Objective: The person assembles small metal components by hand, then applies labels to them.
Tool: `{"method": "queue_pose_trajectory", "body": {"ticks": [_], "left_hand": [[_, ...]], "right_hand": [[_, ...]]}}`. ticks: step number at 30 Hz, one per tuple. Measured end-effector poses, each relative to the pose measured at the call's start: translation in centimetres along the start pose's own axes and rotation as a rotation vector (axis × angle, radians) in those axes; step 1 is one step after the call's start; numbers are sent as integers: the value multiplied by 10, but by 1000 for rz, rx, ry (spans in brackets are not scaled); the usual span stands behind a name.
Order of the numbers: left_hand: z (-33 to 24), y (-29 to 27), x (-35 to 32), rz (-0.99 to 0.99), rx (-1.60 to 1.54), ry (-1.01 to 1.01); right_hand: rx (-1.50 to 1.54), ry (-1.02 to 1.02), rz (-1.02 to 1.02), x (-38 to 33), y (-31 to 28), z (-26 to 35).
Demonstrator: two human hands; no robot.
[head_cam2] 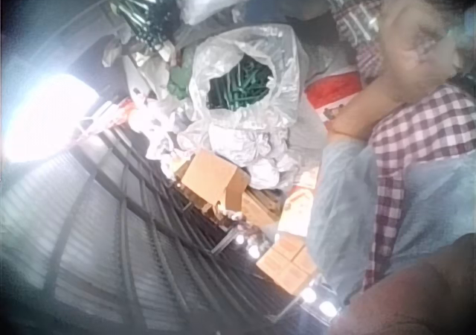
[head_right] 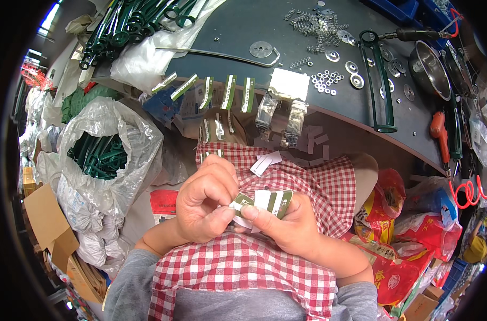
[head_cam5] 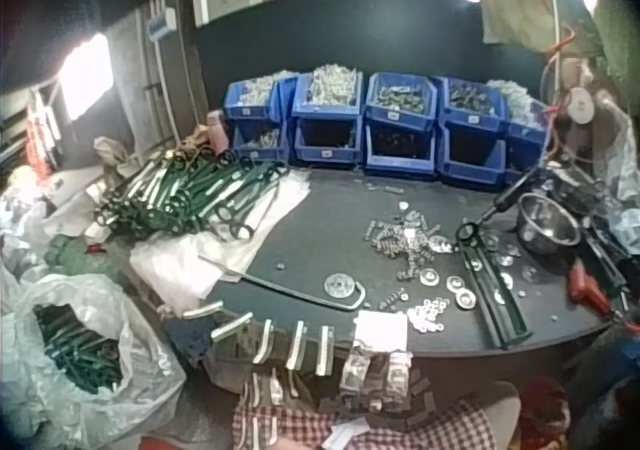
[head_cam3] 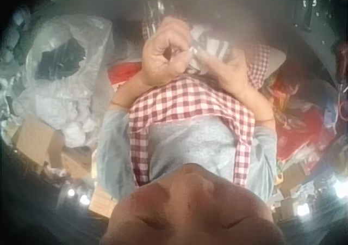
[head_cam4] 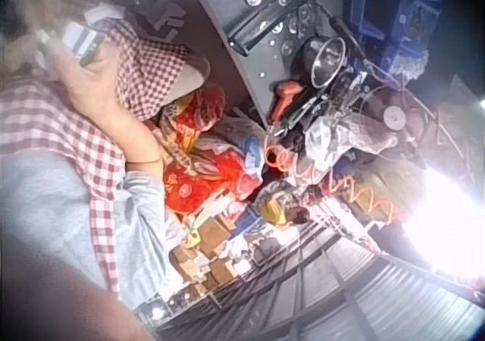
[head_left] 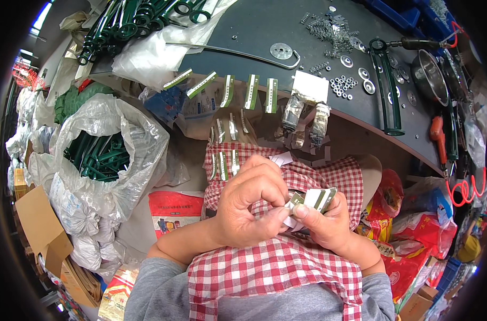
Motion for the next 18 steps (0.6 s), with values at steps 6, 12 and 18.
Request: {"method": "queue_pose_trajectory", "body": {"ticks": [6, 12, 18], "left_hand": [[-19, -7, 3, -219, 630, 186], [-27, 0, 2, -15, 786, 233], [-24, -13, -3, -23, 779, 239]], "right_hand": [[-28, -133, -144, 0, -5, -2], [-125, -247, -155, 0, -4, 2], [-134, -162, -142, 5, -12, 8]]}}
Point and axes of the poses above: each hand's wrist, its own x-axis towards the middle knuckle, its own y-axis out of the palm, z = x × y, the point moved 5 cm from there along x, towards the middle knuckle, and after that the axes turned 10 degrees about y, right-handed, at the moved point
